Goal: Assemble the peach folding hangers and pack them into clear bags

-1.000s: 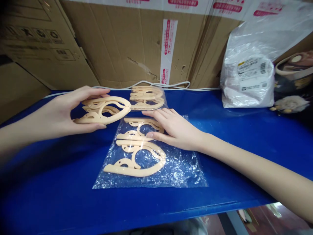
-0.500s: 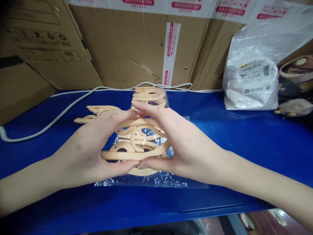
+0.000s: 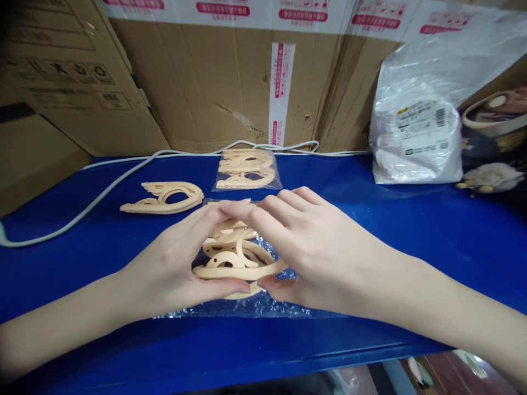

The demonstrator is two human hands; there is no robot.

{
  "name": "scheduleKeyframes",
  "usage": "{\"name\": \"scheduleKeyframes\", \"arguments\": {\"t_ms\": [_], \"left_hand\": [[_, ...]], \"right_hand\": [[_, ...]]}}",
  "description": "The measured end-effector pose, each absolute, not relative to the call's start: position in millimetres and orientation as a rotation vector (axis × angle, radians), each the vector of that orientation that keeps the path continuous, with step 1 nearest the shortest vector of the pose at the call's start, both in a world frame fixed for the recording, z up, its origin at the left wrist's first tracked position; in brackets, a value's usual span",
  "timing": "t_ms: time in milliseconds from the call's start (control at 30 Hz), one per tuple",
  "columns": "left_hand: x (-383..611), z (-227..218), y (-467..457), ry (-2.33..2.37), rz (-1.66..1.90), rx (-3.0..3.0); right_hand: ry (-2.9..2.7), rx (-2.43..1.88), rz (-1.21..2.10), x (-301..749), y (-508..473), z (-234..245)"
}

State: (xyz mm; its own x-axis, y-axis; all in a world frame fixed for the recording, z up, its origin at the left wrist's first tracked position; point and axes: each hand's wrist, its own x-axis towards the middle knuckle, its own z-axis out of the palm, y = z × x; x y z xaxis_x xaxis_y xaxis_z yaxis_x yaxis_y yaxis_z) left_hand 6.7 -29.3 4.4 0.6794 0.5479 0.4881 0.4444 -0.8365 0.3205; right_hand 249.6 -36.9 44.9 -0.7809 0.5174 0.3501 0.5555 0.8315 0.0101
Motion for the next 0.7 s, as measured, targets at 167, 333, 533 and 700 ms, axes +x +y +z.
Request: {"name": "scheduleKeyframes", "arguments": {"t_ms": [167, 333, 533, 700], "left_hand": [[-6, 4, -24, 0.841, 0.879, 2.826], [-19, 9, -13, 0.888, 0.867, 2.954], [-22, 3, -2, 0.858, 0.687, 3.151], [-20, -4, -2, 0.848, 0.666, 3.181]], "right_hand": [[-2.65, -0.931, -0.24, 272, -24, 52], [-2.507, -1.25, -0.107, 317, -5, 70], [-2.499, -1.557, 0.147, 362, 2, 67], [-2.453, -1.584, 0.6, 370, -2, 54]]}}
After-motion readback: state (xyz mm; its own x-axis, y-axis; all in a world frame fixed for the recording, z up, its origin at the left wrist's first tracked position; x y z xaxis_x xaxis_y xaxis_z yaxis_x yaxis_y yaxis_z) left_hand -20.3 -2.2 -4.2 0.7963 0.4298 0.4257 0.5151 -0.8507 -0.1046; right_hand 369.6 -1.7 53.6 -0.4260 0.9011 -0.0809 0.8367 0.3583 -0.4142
